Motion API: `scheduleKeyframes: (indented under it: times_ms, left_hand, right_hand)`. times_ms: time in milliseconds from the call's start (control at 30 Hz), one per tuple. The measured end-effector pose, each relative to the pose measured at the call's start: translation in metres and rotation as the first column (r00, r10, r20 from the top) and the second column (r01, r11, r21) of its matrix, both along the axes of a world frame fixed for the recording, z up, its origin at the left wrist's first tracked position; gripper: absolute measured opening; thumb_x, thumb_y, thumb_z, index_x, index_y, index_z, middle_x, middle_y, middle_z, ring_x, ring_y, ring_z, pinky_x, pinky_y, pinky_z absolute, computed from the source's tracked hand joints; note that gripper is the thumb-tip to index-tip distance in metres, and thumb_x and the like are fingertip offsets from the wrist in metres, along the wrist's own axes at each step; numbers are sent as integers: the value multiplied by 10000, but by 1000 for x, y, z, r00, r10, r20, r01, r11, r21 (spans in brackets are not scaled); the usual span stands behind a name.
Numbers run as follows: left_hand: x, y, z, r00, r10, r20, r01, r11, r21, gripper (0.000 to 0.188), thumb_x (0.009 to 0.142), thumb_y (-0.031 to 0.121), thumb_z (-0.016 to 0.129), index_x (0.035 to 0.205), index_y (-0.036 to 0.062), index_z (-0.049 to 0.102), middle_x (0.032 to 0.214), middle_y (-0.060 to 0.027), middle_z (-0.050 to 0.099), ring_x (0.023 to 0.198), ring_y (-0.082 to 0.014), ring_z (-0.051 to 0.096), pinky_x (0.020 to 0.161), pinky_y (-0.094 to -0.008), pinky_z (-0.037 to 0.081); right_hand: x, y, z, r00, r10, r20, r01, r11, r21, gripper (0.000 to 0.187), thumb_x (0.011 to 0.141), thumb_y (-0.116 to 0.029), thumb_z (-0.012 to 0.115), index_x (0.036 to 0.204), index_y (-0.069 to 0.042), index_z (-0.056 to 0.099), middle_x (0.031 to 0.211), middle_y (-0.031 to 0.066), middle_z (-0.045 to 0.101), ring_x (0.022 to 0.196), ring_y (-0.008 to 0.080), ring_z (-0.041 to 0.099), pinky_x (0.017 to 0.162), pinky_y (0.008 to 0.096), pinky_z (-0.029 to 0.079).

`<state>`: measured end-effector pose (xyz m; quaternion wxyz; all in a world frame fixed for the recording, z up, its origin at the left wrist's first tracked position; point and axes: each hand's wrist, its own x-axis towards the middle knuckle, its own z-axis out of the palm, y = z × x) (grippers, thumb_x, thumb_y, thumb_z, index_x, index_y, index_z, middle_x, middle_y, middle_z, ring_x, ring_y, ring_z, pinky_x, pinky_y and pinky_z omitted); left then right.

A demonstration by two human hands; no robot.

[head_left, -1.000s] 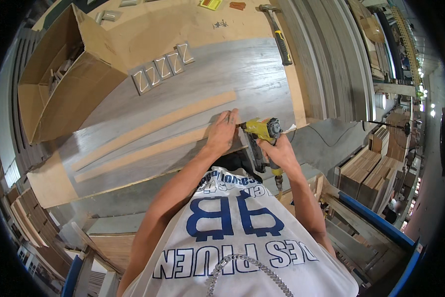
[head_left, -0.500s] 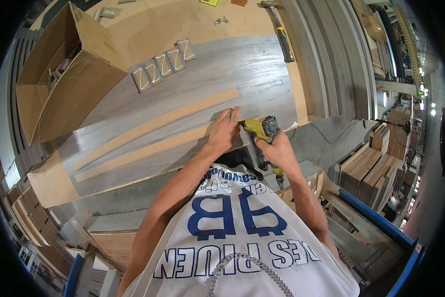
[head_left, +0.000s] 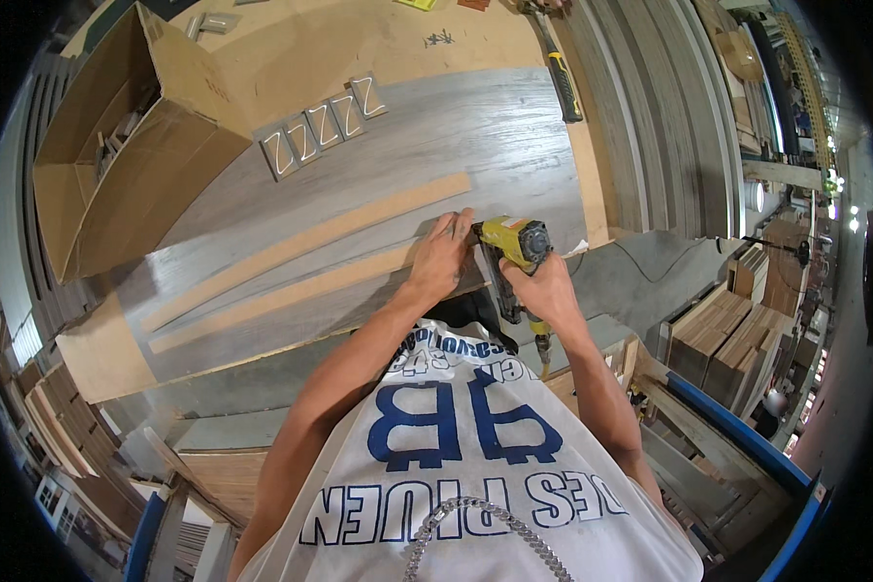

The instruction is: The recorder is assembling wood components by nailing strips onto a larger base panel using a pneumatic nail gun and a hammer.

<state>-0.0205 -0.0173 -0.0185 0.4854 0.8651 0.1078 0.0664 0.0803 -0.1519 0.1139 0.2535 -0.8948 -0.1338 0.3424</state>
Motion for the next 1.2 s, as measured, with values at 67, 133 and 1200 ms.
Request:
scheduleKeyframes:
  times_ms: [67,133,1200]
  left_hand:
    - [-1,-3,-8,998,16,57,-19,999,43,703,801,51,697,1413,-42,363,1213,-287,562,1170,-455,493,992,-481,435]
    - [-2,-4,-11,998,34,52,-35,999,22,712,800,59,706,1416,-42,365,1220,-279,558,1172,-448,493,1003,-480,425]
    - [-41,36,5,968,-101,-228,185,904,386,553,830,96,681,1302,-109,480,1254,-234,501,1232,-389,413,1091,-447,347]
  right_hand:
    - [0,2,-1,1000,14,11,-14,1000,8,350,815,-266,695,910,72,693,772,309,659,838,478,662,741,458,529]
    - [0,3,0,999,23,31,-24,1000,14,359,814,-271,694,900,77,691,764,309,657,838,479,663,741,459,530]
    - [-54,11,1,999,5,-40,-4,1000,24,364,812,-239,718,913,110,693,727,303,663,769,432,705,673,428,537]
